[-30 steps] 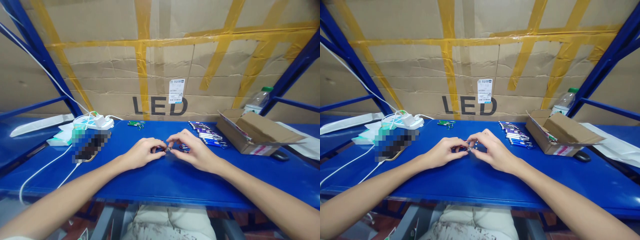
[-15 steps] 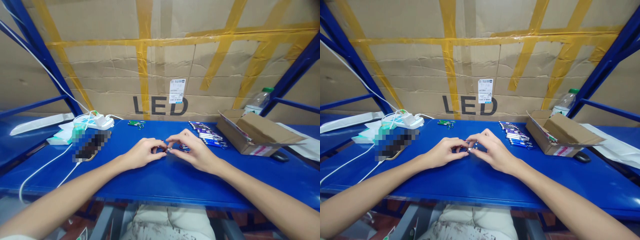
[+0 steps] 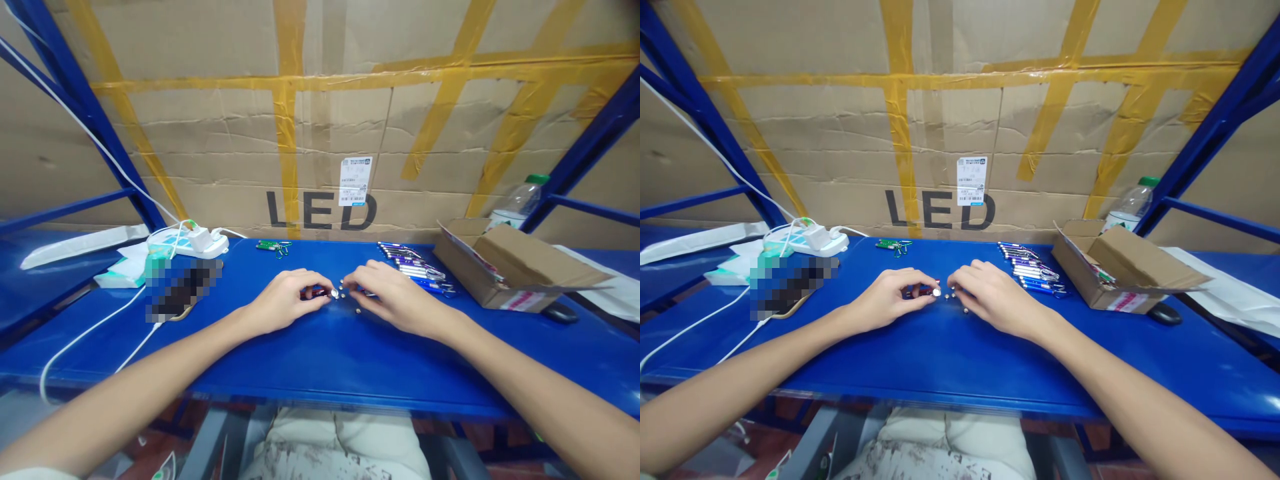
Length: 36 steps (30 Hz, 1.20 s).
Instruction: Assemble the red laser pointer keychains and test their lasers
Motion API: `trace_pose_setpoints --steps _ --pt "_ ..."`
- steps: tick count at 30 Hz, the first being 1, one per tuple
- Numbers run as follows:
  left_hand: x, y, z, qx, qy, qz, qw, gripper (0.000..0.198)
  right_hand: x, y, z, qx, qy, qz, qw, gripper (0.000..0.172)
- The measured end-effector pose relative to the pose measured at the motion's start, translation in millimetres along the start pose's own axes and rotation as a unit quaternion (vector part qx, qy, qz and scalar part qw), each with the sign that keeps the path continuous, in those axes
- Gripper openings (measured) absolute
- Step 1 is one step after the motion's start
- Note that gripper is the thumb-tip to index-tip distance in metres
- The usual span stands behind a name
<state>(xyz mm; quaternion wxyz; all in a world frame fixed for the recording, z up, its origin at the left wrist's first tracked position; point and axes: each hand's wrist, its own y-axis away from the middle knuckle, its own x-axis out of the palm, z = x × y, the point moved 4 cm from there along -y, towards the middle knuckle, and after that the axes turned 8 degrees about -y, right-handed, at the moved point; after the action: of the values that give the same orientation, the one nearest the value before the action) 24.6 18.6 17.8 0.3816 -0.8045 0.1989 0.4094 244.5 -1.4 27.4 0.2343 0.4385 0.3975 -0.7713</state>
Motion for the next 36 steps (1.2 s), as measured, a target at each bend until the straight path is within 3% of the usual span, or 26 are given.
trace_pose_setpoints --steps 4,7,15,36 --pt "0.3 0 3 -0.014 -0.008 -0.010 1.000 0.017 6 3 -7 0.025 0.020 0.102 0.994 0.010" --pt "0.2 0 5 -0.022 -0.015 -0.015 1.000 0.016 8 3 -6 0.030 0.002 0.129 0.991 0.007" --pt "0.6 -1 5 -0.023 -0.009 -0.011 1.000 0.017 9 5 -5 0.019 -0.058 0.143 0.988 0.012" --pt "-0.3 -1 8 -0.011 -0.016 -0.019 1.000 0.019 28 3 7 0.046 -0.014 0.163 0.985 0.032"
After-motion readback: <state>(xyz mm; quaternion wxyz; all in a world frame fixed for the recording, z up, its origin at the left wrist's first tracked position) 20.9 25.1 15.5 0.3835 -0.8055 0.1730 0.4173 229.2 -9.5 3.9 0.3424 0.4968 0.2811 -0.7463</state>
